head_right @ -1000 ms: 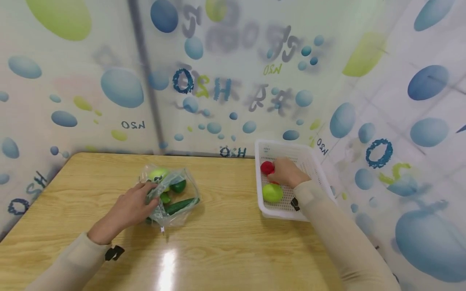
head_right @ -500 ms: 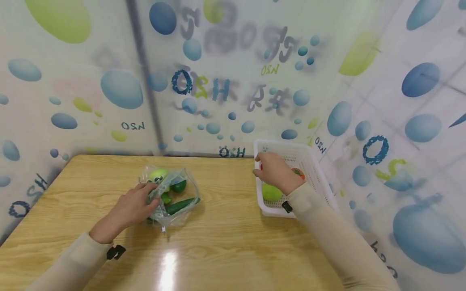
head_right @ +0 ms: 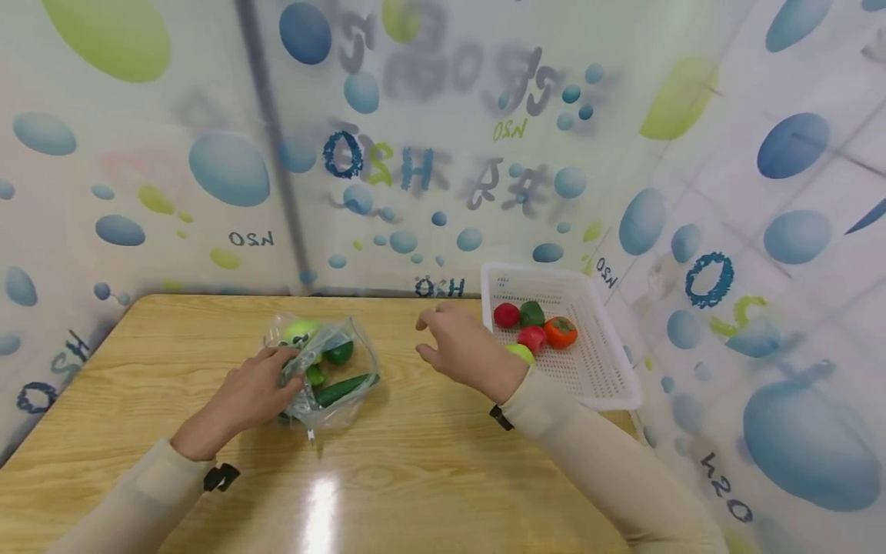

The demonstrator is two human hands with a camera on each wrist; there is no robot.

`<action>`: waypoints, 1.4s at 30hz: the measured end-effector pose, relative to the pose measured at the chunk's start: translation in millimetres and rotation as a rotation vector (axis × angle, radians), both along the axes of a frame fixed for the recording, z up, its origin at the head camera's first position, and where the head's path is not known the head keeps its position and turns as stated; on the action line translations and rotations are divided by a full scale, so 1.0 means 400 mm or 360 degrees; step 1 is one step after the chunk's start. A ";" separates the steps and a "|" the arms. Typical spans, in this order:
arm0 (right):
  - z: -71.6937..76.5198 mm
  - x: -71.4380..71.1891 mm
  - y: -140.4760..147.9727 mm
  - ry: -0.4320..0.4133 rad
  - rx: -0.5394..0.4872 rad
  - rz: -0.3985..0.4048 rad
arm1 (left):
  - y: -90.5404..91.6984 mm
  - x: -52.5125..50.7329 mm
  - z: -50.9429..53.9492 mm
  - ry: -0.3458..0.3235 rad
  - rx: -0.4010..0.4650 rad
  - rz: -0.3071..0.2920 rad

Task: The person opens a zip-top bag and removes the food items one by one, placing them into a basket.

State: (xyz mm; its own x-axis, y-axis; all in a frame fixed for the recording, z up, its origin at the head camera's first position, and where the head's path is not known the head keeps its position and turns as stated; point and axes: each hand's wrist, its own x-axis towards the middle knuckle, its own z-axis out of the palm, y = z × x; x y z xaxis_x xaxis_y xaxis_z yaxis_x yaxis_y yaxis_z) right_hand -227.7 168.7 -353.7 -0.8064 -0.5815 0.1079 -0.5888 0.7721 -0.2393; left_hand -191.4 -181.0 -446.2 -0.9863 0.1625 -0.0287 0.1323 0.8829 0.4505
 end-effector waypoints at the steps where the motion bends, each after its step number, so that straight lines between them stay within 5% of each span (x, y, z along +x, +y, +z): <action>1: -0.002 0.006 -0.012 0.0016 0.0002 0.0030 | -0.001 0.000 0.000 -0.0002 -0.0003 0.0001; 6: -0.022 0.031 -0.074 0.0090 0.0040 0.0167 | -0.002 -0.001 0.001 -0.0014 -0.0011 0.0004; 15: -0.088 0.045 -0.197 -0.0031 0.0089 0.0560 | -0.011 0.001 -0.008 -0.0008 -0.0024 -0.0013; 20: -0.132 0.042 -0.254 0.0122 0.0260 0.0717 | -0.014 0.007 -0.005 0.0003 -0.0055 -0.0024; 27: -0.181 0.033 -0.297 0.0404 0.0671 0.0643 | -0.004 0.008 0.004 0.0051 -0.0031 -0.0058; 34: -0.216 0.018 -0.300 0.0349 0.0759 0.0468 | 0.001 0.006 -0.003 0.0042 -0.0014 -0.0052; 42: -0.236 0.002 -0.297 0.0180 0.0661 0.0353 | -0.003 0.009 0.000 0.0051 -0.0008 -0.0023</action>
State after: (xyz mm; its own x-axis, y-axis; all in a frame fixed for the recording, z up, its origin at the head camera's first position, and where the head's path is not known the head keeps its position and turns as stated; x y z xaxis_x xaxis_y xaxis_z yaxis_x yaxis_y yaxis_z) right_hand -226.9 49.7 -448.1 -0.6547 -0.7505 -0.0901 -0.7545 0.6417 0.1376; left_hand -187.7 -182.2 -446.4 -0.9843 0.1764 0.0019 0.1591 0.8832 0.4412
